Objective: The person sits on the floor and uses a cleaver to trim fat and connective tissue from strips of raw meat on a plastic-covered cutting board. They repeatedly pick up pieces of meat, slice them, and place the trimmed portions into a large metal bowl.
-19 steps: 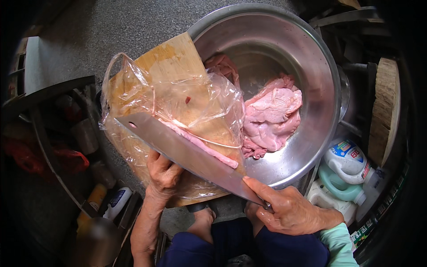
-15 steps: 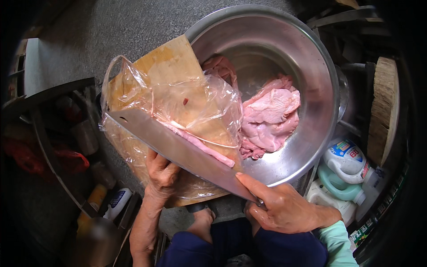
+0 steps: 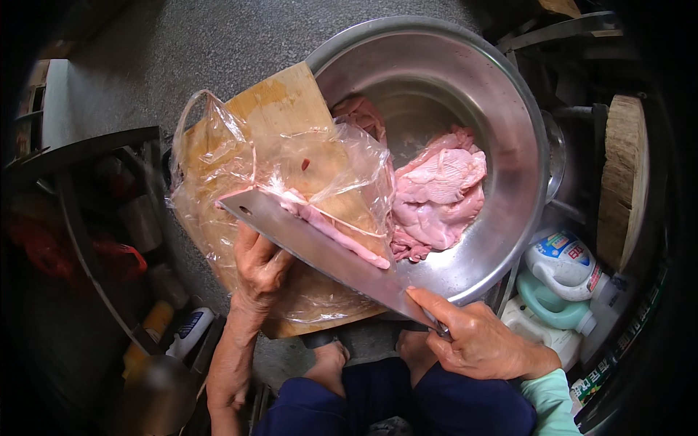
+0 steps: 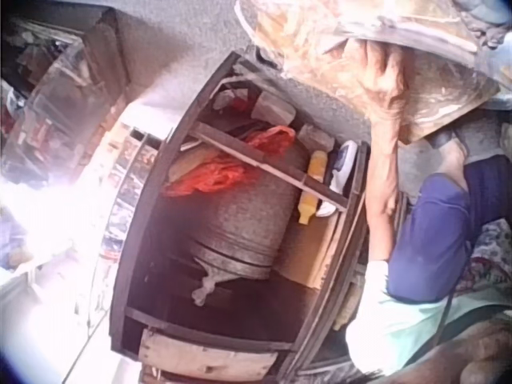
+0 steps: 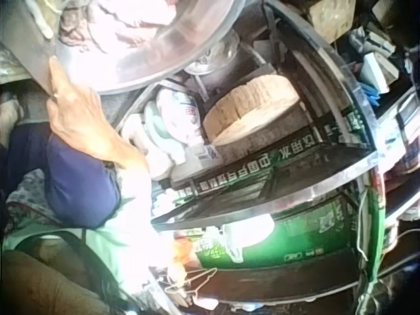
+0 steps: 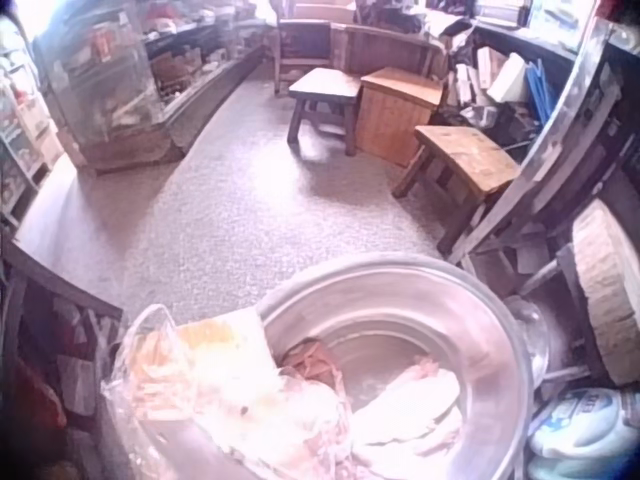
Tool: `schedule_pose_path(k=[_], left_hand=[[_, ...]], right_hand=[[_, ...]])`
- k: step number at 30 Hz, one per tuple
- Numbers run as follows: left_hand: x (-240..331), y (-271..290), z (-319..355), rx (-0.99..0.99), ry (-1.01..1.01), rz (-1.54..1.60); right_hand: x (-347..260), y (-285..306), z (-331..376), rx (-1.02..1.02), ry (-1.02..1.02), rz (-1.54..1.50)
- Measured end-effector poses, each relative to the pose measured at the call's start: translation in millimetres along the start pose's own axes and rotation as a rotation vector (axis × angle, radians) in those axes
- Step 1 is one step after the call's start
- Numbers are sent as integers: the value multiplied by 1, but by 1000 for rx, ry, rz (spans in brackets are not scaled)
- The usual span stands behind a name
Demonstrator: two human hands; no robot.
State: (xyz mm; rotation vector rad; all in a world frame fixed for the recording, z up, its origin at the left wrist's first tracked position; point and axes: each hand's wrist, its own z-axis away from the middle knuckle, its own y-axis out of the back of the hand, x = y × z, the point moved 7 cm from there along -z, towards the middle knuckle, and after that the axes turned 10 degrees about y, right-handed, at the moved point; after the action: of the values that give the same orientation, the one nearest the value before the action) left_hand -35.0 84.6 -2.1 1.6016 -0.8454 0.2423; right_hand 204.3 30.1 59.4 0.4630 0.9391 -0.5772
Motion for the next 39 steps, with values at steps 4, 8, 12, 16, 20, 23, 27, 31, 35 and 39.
schedule_pose_path(k=[4,8,12,16,20,23,27,31,35,39], left_hand=[[15,5,-4,60,-23,-101],[19,11,-13,78,46,-151],[7,16,-33,92,83,-219],[-15,27,-50,41,9,-220],[-22,29,-63,60,-60,-229],[-22,33,-71,66,-96,-294],[-20,39,-77,194,-74,-300],[10,40,-51,377,39,-163],[45,8,-21,220,201,102],[48,-12,-11,249,347,119]], right_hand=[[2,-3,2,48,81,-3],[4,-2,3,14,-31,-100],[8,-2,7,85,30,-55],[9,-5,9,109,19,-33],[6,-8,13,114,5,-54],[9,-10,17,32,-100,-81],[10,-11,26,94,-78,-114],[12,-9,35,171,-30,-34],[4,-6,30,191,4,3],[6,-12,28,136,52,137]])
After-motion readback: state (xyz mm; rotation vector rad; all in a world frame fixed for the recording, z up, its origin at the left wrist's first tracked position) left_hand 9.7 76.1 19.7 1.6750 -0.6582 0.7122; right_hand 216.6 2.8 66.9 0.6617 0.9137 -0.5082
